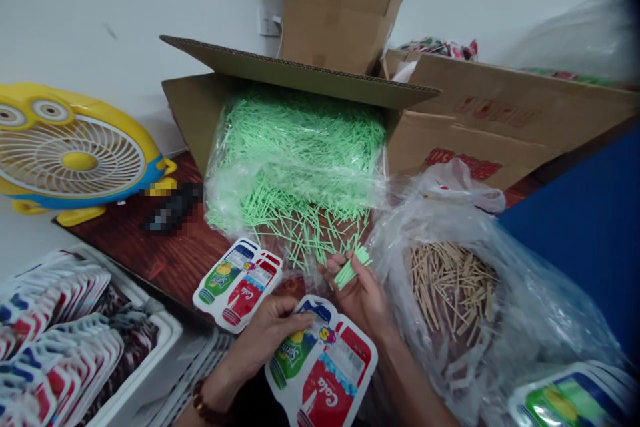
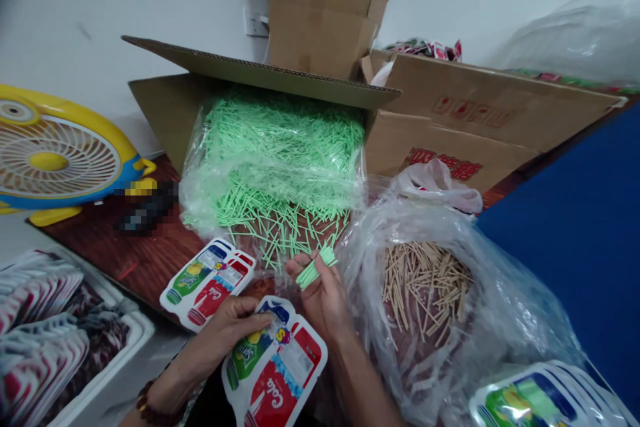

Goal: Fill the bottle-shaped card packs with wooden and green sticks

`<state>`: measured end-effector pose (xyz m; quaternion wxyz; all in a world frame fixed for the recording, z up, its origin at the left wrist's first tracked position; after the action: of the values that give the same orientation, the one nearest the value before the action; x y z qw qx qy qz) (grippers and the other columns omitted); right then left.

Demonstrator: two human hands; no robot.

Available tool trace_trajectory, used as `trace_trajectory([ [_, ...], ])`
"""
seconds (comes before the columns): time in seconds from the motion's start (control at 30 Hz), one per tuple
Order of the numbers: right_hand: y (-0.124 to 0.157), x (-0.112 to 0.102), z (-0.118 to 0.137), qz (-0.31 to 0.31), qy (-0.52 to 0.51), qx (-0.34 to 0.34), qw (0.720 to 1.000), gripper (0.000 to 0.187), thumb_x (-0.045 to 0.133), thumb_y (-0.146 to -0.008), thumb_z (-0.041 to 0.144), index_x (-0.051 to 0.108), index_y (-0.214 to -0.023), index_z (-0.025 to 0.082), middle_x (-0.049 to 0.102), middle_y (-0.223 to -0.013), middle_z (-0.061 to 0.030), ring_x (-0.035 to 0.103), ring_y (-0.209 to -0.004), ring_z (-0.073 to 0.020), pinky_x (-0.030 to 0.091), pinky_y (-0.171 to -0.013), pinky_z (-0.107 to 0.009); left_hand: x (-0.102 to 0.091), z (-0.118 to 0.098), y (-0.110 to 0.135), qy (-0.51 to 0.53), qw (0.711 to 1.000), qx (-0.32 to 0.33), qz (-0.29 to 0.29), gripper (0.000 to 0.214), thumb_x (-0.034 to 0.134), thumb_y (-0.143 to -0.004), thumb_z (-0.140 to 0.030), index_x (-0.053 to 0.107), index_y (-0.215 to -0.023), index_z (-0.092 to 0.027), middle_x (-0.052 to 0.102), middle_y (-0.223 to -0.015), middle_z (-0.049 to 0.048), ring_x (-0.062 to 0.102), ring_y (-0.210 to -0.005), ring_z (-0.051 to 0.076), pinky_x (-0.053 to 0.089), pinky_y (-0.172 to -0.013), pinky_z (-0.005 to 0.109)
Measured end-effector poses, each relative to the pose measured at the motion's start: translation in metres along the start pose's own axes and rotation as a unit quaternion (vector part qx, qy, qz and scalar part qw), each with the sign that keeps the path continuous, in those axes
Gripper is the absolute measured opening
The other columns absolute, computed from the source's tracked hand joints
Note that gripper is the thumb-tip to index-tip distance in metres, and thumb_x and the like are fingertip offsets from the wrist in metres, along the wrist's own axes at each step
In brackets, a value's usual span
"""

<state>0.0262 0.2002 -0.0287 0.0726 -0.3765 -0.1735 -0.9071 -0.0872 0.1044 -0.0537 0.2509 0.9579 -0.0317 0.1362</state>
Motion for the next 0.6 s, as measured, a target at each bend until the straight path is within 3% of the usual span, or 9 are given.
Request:
trace_trajectory([
  [0.13, 0.014, 0.004, -0.01, -0.008, -0.017, 0.005, 1.0, 0.021, 0.071, -0.073, 0.035, 0.061, -0.089, 0.026, 0.07, -0.083, 0.0011, 0.069, -0.077, -0.0211, 0.052, -0.086, -0.043, 0.006, -0.005, 0.001, -0.009, 1.0, 0.0, 0.006, 0.023, 0.073, -0.072, -0.037, 0.074, -0.073, -0.014, 0.075, -0.071, 0.0059, 0.065, -0.06, 0.018, 0.048, -0.059, 0.028],
  [0.3, 0.025, -0.006, -0.02, -0.012, 0.087, -0.014, 0.996, 0.025, 0.06, -0.082, 0.044, 0.059, -0.101, 0.028, 0.069, -0.096, -0.0028, 0.068, -0.093, -0.0238, 0.054, -0.08, -0.037, 0.012, -0.006, 0.002, 0.006, 1.0, 0.009, 0.011, 0.027, 0.07, -0.073, -0.04, 0.076, -0.079, -0.014, 0.075, -0.073, 0.006, 0.065, -0.062, 0.018, 0.047, -0.06, 0.028],
  [0.47, 0.039, -0.008, -0.011, 0.004, 0.19, -0.019, 0.982, 0.037, 0.068, -0.075, 0.045, 0.064, -0.106, 0.024, 0.067, -0.109, -0.006, 0.061, -0.107, -0.0265, 0.05, -0.091, -0.037, 0.014, -0.002, -0.003, 0.036, 0.999, 0.018, 0.033, 0.025, 0.071, -0.074, -0.037, 0.073, -0.078, -0.013, 0.073, -0.072, 0.0045, 0.061, -0.059, 0.014, 0.044, -0.058, 0.025],
  [0.6, 0.044, -0.001, -0.012, 0.02, 0.205, 0.012, 0.978, 0.029, 0.069, -0.076, 0.041, 0.067, -0.099, 0.023, 0.068, -0.111, -0.0062, 0.061, -0.108, -0.0249, 0.047, -0.095, -0.037, 0.013, -0.002, -0.006, 0.046, 0.998, 0.025, 0.034, 0.021, 0.073, -0.075, -0.033, 0.071, -0.072, -0.013, 0.069, -0.064, 0.0005, 0.056, -0.053, 0.009, 0.039, -0.054, 0.021],
])
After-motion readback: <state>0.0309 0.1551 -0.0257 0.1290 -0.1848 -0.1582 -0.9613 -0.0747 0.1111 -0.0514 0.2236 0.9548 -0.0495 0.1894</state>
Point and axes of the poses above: each hand's wrist, its own y-axis away from the middle knuckle, its own x-axis out of the palm, z = x × y, the point moved 10 cm from there along -y, towards the middle knuckle
